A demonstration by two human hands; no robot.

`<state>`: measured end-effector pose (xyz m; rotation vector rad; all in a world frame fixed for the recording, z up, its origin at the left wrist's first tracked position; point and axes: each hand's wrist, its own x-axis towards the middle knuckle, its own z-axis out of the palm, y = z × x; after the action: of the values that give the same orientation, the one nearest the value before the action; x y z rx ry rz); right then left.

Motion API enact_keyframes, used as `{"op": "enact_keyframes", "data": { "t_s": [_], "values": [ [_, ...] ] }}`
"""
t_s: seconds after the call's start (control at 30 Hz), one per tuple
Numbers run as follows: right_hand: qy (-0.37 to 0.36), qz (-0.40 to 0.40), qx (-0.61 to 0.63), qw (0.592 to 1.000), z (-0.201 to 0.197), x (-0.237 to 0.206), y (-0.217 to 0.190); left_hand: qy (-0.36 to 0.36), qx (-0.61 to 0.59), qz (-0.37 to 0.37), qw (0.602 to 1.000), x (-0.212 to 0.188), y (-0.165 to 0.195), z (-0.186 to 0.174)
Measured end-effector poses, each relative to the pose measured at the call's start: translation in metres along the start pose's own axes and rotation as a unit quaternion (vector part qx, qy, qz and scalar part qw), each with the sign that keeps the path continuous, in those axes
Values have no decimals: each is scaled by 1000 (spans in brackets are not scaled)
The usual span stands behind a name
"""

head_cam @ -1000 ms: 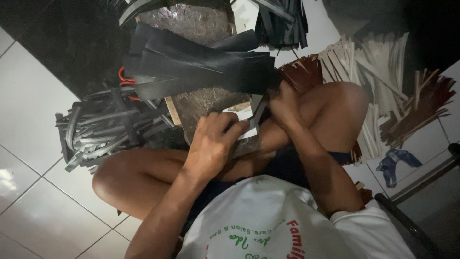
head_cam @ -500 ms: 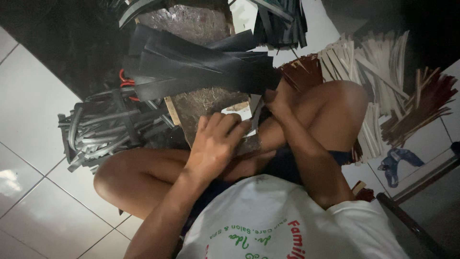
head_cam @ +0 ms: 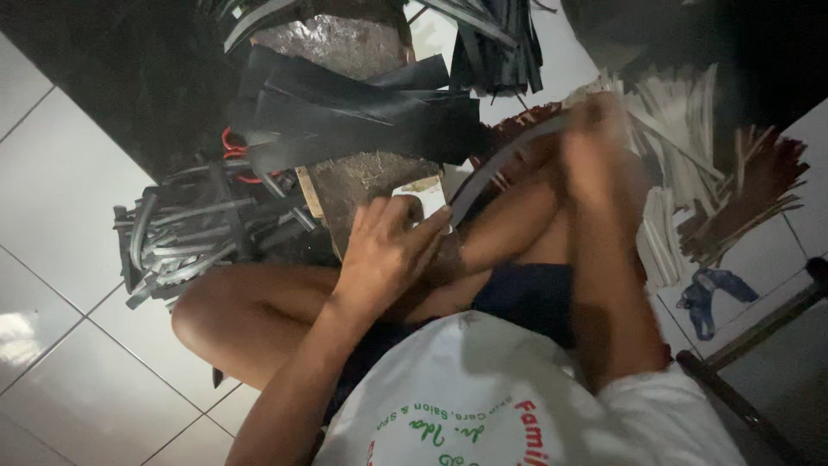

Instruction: The person sits cross-legged on the floor and repeatedly cuts strips from a black rubber sheet using a knife. The person holds the rubber sheet against a wooden block and slices off thin strips, which are then placed in a pile.

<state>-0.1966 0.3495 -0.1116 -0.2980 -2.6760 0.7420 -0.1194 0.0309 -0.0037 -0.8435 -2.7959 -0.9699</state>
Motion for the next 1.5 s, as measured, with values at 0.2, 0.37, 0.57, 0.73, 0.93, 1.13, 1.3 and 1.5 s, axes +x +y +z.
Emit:
{"op": "enact_keyframes", "data": {
  "t_s": [0.2, 0.37, 0.57, 0.73, 0.93, 1.13, 1.3, 1.5],
  "values": [
    [-6, 88, 370, 925, -180, -51, -93, -24, -272, -176, 946, 2, 47, 7],
    [-411, -324, 352, 776, -199, -113, -149, -77, -536, -335, 771, 4, 64, -18],
    [-407, -111, 318, 849, -129, -126, -128, -67, -55, -124, 989, -28, 45, -70],
    [-245, 96, 391, 882, -24, -84, -99, -62, 129, -33, 989, -45, 30, -49],
    [-280, 170, 521, 788, 5, -44, -96, 15, 93, -64, 994, -47, 20, -9],
    [-229, 17, 317, 920, -23, -26, -119, 43, 82, -15, 996, -50, 21, -3],
    [-259, -230, 129, 929, -71, -85, -133, 12, 43, -45, 998, -53, 14, -12],
    [-295, -231, 189, 907, -82, -111, -144, 42, 26, -48, 998, -54, 22, -8]
  ]
}}
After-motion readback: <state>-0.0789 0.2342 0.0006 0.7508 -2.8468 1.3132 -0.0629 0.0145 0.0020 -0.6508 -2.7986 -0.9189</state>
